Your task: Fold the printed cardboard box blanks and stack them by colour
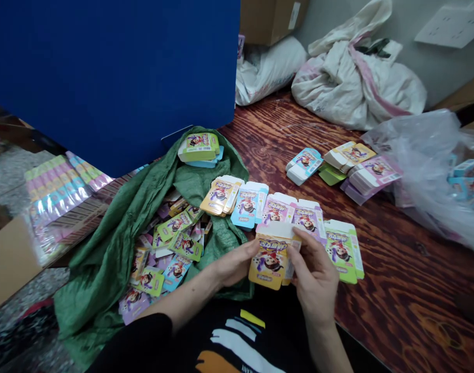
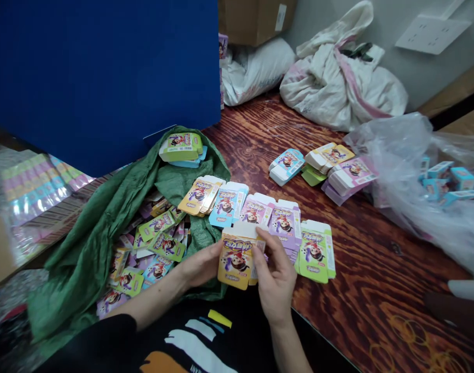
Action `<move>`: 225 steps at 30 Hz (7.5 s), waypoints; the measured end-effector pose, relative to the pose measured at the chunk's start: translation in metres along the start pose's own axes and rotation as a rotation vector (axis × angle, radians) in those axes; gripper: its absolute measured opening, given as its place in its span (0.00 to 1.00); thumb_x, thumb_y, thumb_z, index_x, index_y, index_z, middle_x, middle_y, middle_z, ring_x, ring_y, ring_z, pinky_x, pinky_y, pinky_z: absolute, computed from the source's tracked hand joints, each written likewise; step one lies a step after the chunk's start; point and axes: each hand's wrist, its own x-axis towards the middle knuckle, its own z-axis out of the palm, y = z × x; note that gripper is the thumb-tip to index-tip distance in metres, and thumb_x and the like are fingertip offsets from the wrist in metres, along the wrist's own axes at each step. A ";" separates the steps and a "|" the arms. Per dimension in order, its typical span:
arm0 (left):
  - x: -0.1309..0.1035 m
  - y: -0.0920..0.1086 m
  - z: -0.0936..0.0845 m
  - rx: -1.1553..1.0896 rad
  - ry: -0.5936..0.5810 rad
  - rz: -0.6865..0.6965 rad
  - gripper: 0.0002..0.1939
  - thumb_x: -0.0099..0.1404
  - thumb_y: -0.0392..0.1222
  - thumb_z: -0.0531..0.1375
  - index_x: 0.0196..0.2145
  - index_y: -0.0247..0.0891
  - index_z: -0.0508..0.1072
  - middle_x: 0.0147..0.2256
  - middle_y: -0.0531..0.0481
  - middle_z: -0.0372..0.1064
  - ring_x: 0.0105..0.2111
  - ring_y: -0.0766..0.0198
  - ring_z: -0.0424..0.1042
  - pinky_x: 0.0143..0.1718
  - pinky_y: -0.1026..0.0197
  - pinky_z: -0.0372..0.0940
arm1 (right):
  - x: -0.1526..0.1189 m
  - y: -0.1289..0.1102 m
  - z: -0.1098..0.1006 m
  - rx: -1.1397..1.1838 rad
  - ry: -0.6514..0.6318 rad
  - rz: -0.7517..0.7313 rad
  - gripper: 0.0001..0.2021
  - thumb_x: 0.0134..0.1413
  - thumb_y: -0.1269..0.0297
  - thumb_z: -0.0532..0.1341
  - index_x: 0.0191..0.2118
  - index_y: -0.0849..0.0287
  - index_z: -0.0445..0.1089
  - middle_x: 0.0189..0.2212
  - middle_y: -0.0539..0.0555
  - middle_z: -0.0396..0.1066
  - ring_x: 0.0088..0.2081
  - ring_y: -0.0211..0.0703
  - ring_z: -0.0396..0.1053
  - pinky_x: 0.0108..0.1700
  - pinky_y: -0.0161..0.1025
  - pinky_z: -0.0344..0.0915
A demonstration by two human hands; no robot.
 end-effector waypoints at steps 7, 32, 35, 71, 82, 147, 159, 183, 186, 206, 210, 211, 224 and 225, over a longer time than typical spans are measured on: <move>0.002 -0.007 0.010 -0.108 -0.056 -0.099 0.35 0.54 0.63 0.72 0.51 0.35 0.78 0.47 0.39 0.79 0.50 0.49 0.77 0.57 0.51 0.64 | -0.002 0.001 0.015 -0.386 0.108 -0.380 0.14 0.67 0.68 0.58 0.53 0.52 0.76 0.40 0.56 0.73 0.43 0.48 0.70 0.46 0.46 0.67; 0.006 0.004 0.002 0.295 0.180 0.053 0.39 0.52 0.73 0.68 0.42 0.31 0.80 0.36 0.43 0.79 0.35 0.59 0.75 0.40 0.60 0.68 | 0.009 -0.003 -0.023 -0.109 -0.182 0.003 0.09 0.62 0.59 0.65 0.41 0.51 0.83 0.33 0.52 0.77 0.36 0.43 0.74 0.37 0.38 0.70; 0.002 0.010 0.001 0.439 0.205 0.143 0.28 0.59 0.61 0.70 0.44 0.34 0.80 0.42 0.44 0.79 0.40 0.59 0.76 0.45 0.60 0.69 | 0.011 -0.004 -0.026 -0.167 -0.130 -0.020 0.09 0.61 0.59 0.65 0.39 0.52 0.83 0.34 0.53 0.78 0.36 0.45 0.75 0.37 0.39 0.71; -0.009 0.023 0.006 1.030 0.023 0.225 0.24 0.71 0.39 0.59 0.63 0.43 0.61 0.48 0.45 0.74 0.44 0.58 0.78 0.46 0.56 0.71 | 0.016 0.003 -0.027 0.048 -0.215 0.306 0.14 0.52 0.52 0.72 0.38 0.55 0.77 0.29 0.52 0.78 0.30 0.41 0.75 0.33 0.34 0.72; -0.011 0.019 -0.001 0.867 0.051 0.215 0.28 0.69 0.38 0.62 0.65 0.43 0.61 0.46 0.47 0.73 0.39 0.62 0.76 0.40 0.61 0.71 | 0.010 0.007 -0.030 -0.009 -0.283 0.068 0.05 0.61 0.63 0.66 0.38 0.51 0.82 0.40 0.54 0.81 0.43 0.44 0.78 0.45 0.37 0.74; -0.001 0.023 -0.012 0.357 -0.187 -0.121 0.28 0.42 0.55 0.79 0.35 0.35 0.78 0.33 0.50 0.75 0.33 0.63 0.73 0.41 0.60 0.68 | 0.025 -0.021 0.004 -0.092 -0.484 -0.078 0.18 0.66 0.51 0.61 0.28 0.54 0.77 0.54 0.58 0.74 0.57 0.56 0.68 0.59 0.52 0.64; 0.001 0.009 -0.010 0.468 0.147 0.006 0.37 0.49 0.73 0.69 0.34 0.31 0.79 0.30 0.47 0.76 0.30 0.62 0.72 0.36 0.61 0.67 | 0.004 0.006 -0.001 0.044 -0.329 0.166 0.14 0.64 0.51 0.63 0.42 0.51 0.83 0.36 0.54 0.74 0.39 0.45 0.72 0.40 0.39 0.71; -0.012 0.018 -0.001 0.707 0.137 0.188 0.26 0.62 0.39 0.68 0.57 0.41 0.67 0.47 0.48 0.73 0.34 0.67 0.76 0.35 0.65 0.69 | 0.009 0.004 -0.020 0.077 -0.145 0.194 0.14 0.60 0.57 0.68 0.51 0.51 0.76 0.28 0.47 0.73 0.30 0.38 0.72 0.34 0.33 0.70; -0.014 0.017 0.000 0.698 0.156 0.169 0.31 0.62 0.38 0.68 0.60 0.43 0.63 0.49 0.46 0.72 0.33 0.67 0.77 0.36 0.64 0.70 | 0.012 0.004 -0.024 0.059 -0.294 0.114 0.08 0.61 0.56 0.67 0.40 0.52 0.80 0.36 0.53 0.78 0.38 0.42 0.76 0.40 0.35 0.72; -0.020 0.018 -0.009 0.833 0.059 0.236 0.33 0.67 0.38 0.64 0.67 0.49 0.60 0.49 0.47 0.72 0.34 0.66 0.76 0.36 0.64 0.71 | -0.009 0.019 -0.031 0.092 -0.284 0.201 0.10 0.59 0.59 0.69 0.46 0.43 0.83 0.46 0.52 0.81 0.47 0.46 0.78 0.49 0.39 0.74; -0.019 0.017 -0.009 0.865 0.040 0.200 0.32 0.67 0.39 0.64 0.67 0.47 0.63 0.51 0.46 0.73 0.36 0.64 0.77 0.38 0.62 0.72 | -0.021 0.023 -0.029 0.086 -0.270 0.188 0.08 0.60 0.59 0.68 0.44 0.44 0.83 0.44 0.52 0.81 0.45 0.46 0.78 0.48 0.40 0.75; -0.019 0.018 -0.008 0.875 0.040 0.196 0.31 0.67 0.40 0.64 0.66 0.46 0.64 0.51 0.45 0.73 0.36 0.63 0.77 0.39 0.62 0.72 | -0.021 0.022 -0.030 0.079 -0.279 0.192 0.08 0.60 0.59 0.68 0.45 0.44 0.83 0.44 0.52 0.81 0.46 0.46 0.78 0.49 0.40 0.74; -0.019 0.023 -0.004 0.940 -0.003 0.246 0.24 0.67 0.41 0.64 0.60 0.40 0.73 0.51 0.44 0.76 0.40 0.62 0.77 0.41 0.63 0.72 | -0.001 0.008 -0.035 0.035 -0.488 0.114 0.13 0.62 0.51 0.66 0.47 0.46 0.83 0.44 0.56 0.81 0.45 0.48 0.78 0.48 0.40 0.75; -0.022 0.026 -0.004 0.949 0.012 0.244 0.21 0.67 0.42 0.65 0.57 0.39 0.74 0.51 0.43 0.77 0.38 0.63 0.76 0.39 0.64 0.71 | -0.003 0.009 -0.032 0.025 -0.492 0.120 0.14 0.62 0.51 0.66 0.50 0.47 0.82 0.46 0.56 0.81 0.47 0.48 0.78 0.49 0.41 0.75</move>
